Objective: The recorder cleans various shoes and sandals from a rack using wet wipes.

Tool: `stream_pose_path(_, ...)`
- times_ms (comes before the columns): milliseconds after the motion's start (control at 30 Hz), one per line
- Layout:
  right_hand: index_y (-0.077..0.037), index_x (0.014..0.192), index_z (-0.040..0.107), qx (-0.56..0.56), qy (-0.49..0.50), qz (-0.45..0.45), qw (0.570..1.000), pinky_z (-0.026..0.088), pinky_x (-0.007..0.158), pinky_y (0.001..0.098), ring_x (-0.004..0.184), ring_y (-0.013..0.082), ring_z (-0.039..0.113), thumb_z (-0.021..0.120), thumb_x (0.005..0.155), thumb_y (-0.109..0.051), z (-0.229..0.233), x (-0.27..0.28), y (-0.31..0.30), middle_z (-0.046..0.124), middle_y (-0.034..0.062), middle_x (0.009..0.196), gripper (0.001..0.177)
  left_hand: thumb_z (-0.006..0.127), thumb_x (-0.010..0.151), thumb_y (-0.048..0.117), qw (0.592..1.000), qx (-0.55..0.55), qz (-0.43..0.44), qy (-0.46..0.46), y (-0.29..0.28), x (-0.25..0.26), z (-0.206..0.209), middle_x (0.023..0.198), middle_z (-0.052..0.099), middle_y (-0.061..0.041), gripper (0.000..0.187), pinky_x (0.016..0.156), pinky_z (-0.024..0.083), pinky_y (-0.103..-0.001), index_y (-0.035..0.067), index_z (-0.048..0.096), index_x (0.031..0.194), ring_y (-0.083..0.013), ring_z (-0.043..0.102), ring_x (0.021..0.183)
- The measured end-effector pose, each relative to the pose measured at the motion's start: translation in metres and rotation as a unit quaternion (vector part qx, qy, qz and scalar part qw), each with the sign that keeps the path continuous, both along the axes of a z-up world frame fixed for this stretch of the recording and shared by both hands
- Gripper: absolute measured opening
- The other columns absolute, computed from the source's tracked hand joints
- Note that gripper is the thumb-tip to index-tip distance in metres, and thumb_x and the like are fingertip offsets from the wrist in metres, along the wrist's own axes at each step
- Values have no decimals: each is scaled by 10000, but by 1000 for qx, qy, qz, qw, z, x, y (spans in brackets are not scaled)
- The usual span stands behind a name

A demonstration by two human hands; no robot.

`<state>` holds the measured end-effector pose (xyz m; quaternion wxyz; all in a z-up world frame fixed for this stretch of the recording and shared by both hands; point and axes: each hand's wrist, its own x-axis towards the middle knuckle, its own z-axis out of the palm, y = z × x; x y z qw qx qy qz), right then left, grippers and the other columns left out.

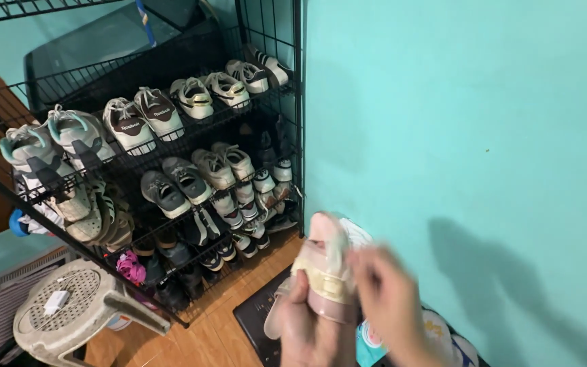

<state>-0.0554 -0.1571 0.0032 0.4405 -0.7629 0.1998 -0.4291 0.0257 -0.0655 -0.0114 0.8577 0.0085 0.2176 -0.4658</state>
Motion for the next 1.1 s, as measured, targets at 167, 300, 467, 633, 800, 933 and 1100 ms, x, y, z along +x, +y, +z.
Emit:
stream_pose_path(167, -49, 974, 706, 47, 48, 147, 987, 490, 722, 247, 771, 72, 614, 690, 874, -2, -196, -57, -15, 682, 15, 890, 111, 397, 1035, 338, 993, 61, 76, -61, 1, 25, -24, 1365, 611, -193, 529, 1104, 433, -484, -12, 515, 1414, -337, 585, 1227)
stream_pose_path(300, -76, 1188, 575, 222, 123, 166, 953, 519, 793, 245, 891, 81, 618, 791, 803, 18, -71, -43, 3, 641, 17, 997, 451, 367, 1033, 302, 991, 50, 121, -41, -8, 14, -11, 1349, 623, -234, 532, 1093, 442, -489, -77, 515, 1375, -363, 605, 1228)
stream_pose_path(467, -66, 1185, 539, 284, 100, 184, 936, 549, 810, 260, 921, 90, 626, 765, 766, 9, -66, -33, -2, 643, 19, 1009, 482, 386, 1026, 314, 991, 72, 93, -62, -13, 13, -13, 1344, 630, -219, 527, 1078, 444, -479, -57, 513, 1378, -356, 597, 1226)
stream_pose_path(633, -55, 1128, 610, 285, 169, 76, 940, 542, 709, 296, 818, 108, 616, 766, 743, 4, -77, -26, -15, 667, 31, 922, 420, 430, 992, 327, 985, 110, 76, -113, -3, 12, -7, 1297, 631, -206, 527, 1051, 462, -486, -19, 516, 1380, -349, 593, 1185)
stream_pose_path(800, -68, 1184, 643, 503, 132, 121, 846, 593, 703, 347, 804, 172, 700, 693, 762, -115, -57, -44, -67, 728, 48, 920, 427, 550, 874, 326, 894, 117, -231, -366, 50, 22, 51, 1289, 674, -143, 657, 1031, 550, -484, -67, 517, 1400, -294, 649, 1186)
stream_pose_path(933, -35, 1171, 615, 557, 129, 118, 812, 546, 636, 390, 740, 219, 655, 695, 794, -146, -73, -53, -66, 686, 84, 860, 401, 591, 1098, 385, 840, 378, -22, -388, 46, 46, -61, 1316, 363, -501, 732, 769, 137, -641, -217, 312, 1409, -676, 150, 1197)
stream_pose_path(1100, -57, 1271, 645, 545, 87, 180, 814, 542, 772, 317, 874, 139, 697, 682, 867, -132, -7, -37, -7, 738, 48, 1017, 413, 373, 816, 810, 933, 229, -70, -269, 37, 1, 11, 1155, 713, -199, 884, 861, 598, -495, 122, 571, 1335, -345, 728, 1078)
